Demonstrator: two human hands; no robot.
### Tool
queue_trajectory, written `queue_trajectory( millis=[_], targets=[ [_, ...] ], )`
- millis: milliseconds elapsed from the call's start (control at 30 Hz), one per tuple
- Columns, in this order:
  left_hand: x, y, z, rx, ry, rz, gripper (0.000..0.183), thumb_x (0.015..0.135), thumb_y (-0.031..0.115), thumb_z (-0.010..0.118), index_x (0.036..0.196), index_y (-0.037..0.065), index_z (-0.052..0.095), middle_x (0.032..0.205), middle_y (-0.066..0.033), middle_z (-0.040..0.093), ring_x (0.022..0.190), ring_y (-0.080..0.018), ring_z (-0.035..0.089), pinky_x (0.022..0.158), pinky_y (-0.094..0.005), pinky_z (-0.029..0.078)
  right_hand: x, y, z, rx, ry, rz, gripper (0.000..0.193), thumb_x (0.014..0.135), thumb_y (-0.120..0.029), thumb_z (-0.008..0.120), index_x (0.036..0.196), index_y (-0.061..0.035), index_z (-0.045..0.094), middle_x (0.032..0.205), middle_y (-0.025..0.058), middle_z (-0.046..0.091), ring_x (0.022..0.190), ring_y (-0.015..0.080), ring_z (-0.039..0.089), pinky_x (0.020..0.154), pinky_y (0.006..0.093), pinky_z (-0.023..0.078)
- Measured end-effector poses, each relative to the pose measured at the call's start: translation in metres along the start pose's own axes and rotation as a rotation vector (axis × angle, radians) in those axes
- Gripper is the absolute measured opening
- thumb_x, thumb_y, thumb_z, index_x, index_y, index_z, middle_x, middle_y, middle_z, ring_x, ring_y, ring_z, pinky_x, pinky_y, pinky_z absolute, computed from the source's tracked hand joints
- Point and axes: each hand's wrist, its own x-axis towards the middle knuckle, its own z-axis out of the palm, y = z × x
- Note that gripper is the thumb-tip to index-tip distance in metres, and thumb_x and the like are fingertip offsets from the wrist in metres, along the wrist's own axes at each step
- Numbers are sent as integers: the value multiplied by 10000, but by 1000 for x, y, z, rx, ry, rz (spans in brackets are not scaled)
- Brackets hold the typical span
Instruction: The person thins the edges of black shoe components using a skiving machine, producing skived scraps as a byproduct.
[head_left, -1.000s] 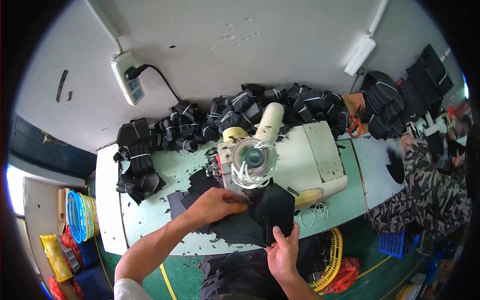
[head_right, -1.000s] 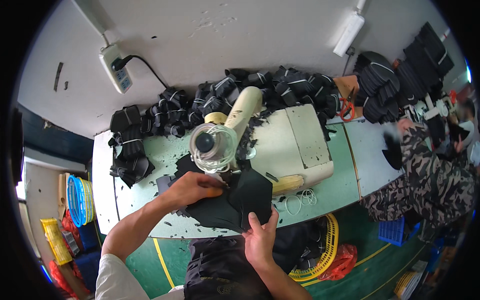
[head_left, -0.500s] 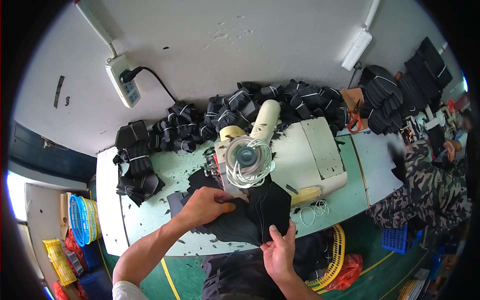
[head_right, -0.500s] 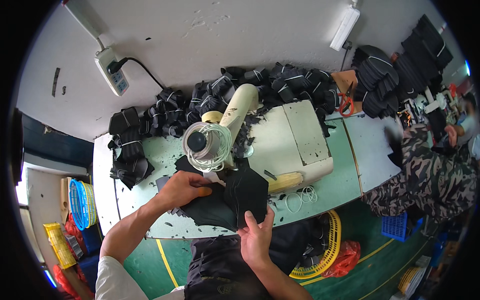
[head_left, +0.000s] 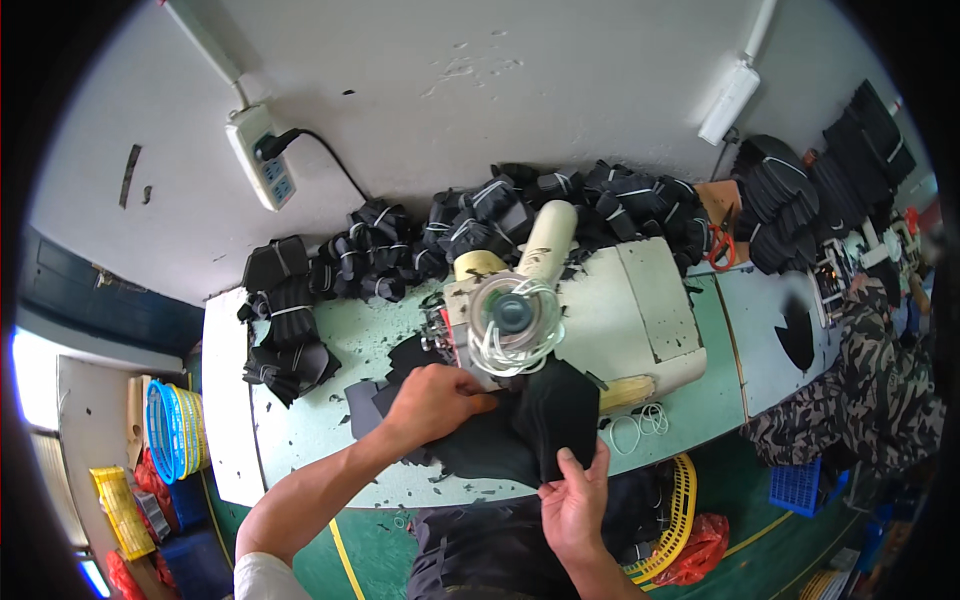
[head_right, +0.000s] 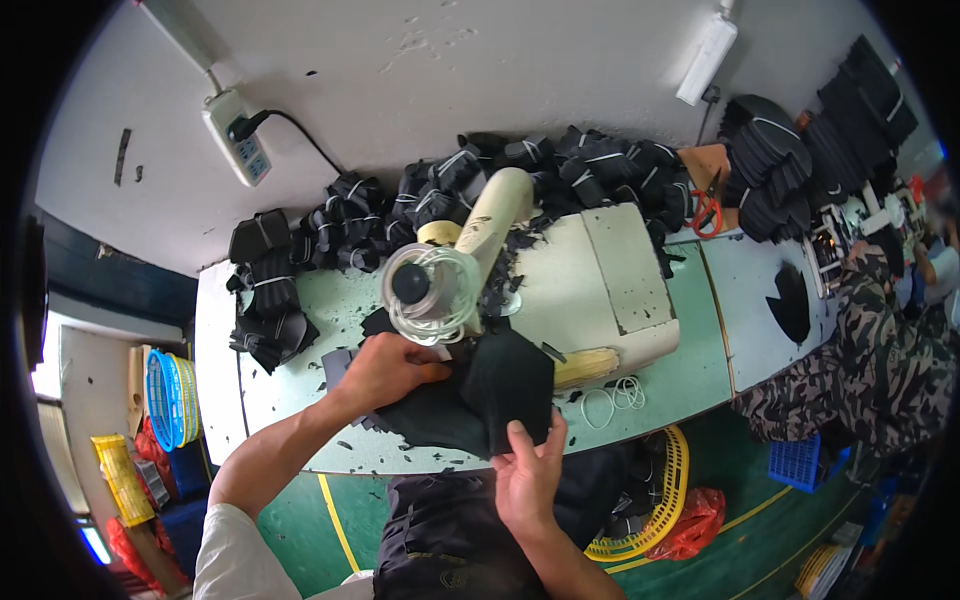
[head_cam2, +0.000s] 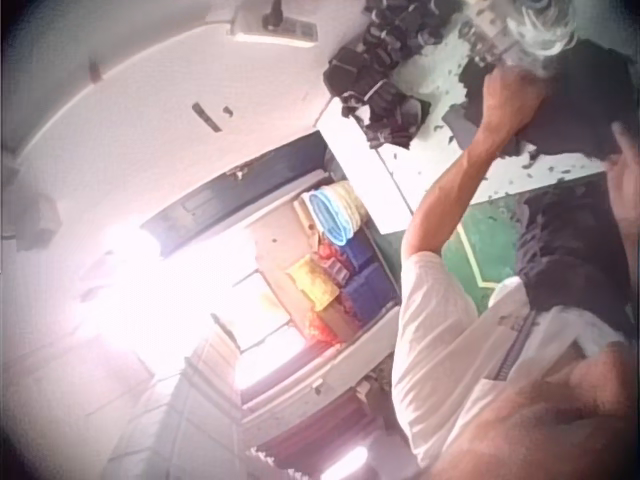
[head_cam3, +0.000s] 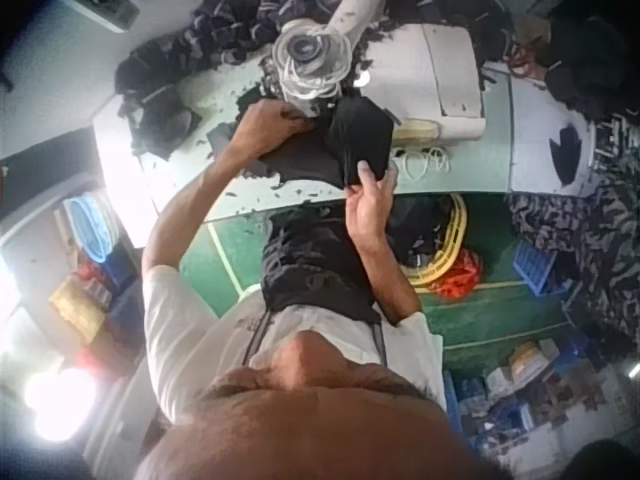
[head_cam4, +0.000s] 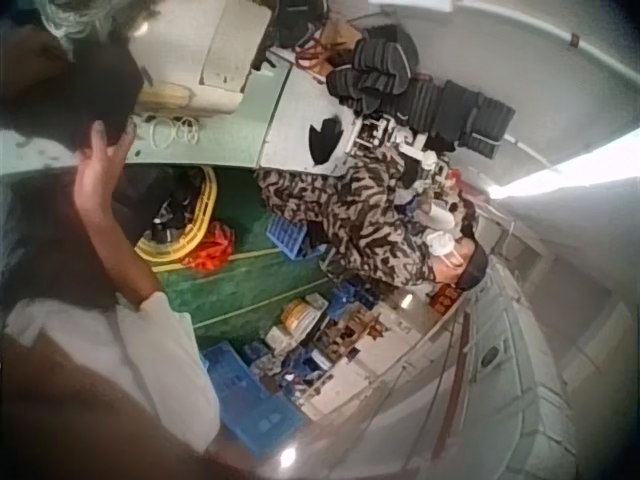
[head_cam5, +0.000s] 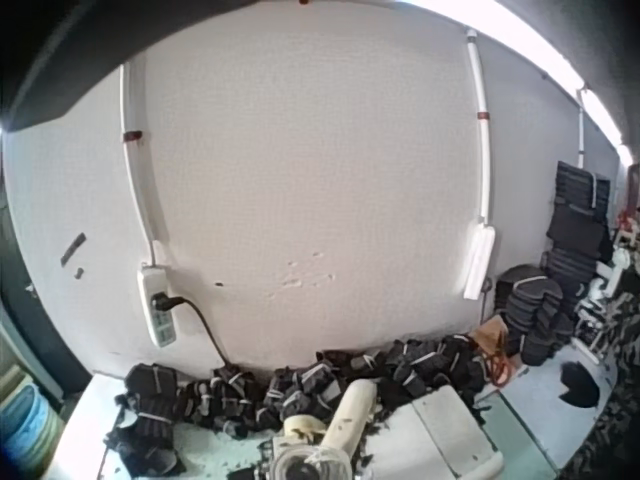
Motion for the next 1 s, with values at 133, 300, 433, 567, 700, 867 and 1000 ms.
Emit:
queue_trajectory(
  millis=[133,300,433,567,700,867,1000],
  targets=[
    [-5,2,-3,-176,-50,22,324,812,335,708,1014,82,736,933,-110,727,858,-211,702,795,-314,524,2,-4,-6,28,7,-11,484,903,-33,598,1319,-166,389,1034,-2,606,792,118,631,632,259,509],
    [-6,-8,-11,-76,-64,-22,328,791,281,741,1037,64,729,900,-104,731,823,-165,684,798,-291,515,0,4,-5,10,19,18,436,911,-39,588,1284,-170,406,991,-15,625,777,117,644,636,266,525],
    [0,2,3,45,54,48,328,793,281,741,1040,65,729,906,-107,732,834,-169,686,805,-288,514,3,-1,-9,66,-2,-25,461,897,-30,602,1284,-129,371,1114,52,577,892,162,631,705,318,546],
    [-12,-14,-2,-438,-107,63,304,806,272,733,1043,82,731,903,-105,731,834,-150,683,801,-278,513,3,-6,-14,8,-26,0,470,900,-28,595,1300,-126,368,1108,47,581,850,143,628,666,296,530],
    [-9,1,-9,-71,-58,-19,277,823,252,716,1040,81,733,910,-104,731,817,-130,673,781,-277,515,0,0,-5,20,5,17,368,910,-30,575,1235,-139,440,987,-6,636,781,122,654,634,282,539],
    [0,-2,1,-103,10,68,293,826,304,690,1034,102,734,937,-94,732,846,-212,702,804,-308,524,4,-10,-6,48,17,-55,377,914,-14,560,1254,-111,430,1003,15,636,833,139,661,734,336,568],
    [-15,-4,-8,-134,-53,-15,319,811,301,708,1057,99,724,937,-107,728,839,-200,700,799,-316,524,1,-6,-10,10,-5,-13,384,915,-26,570,1256,-116,419,1011,14,633,855,138,658,723,342,571]
  ],
)
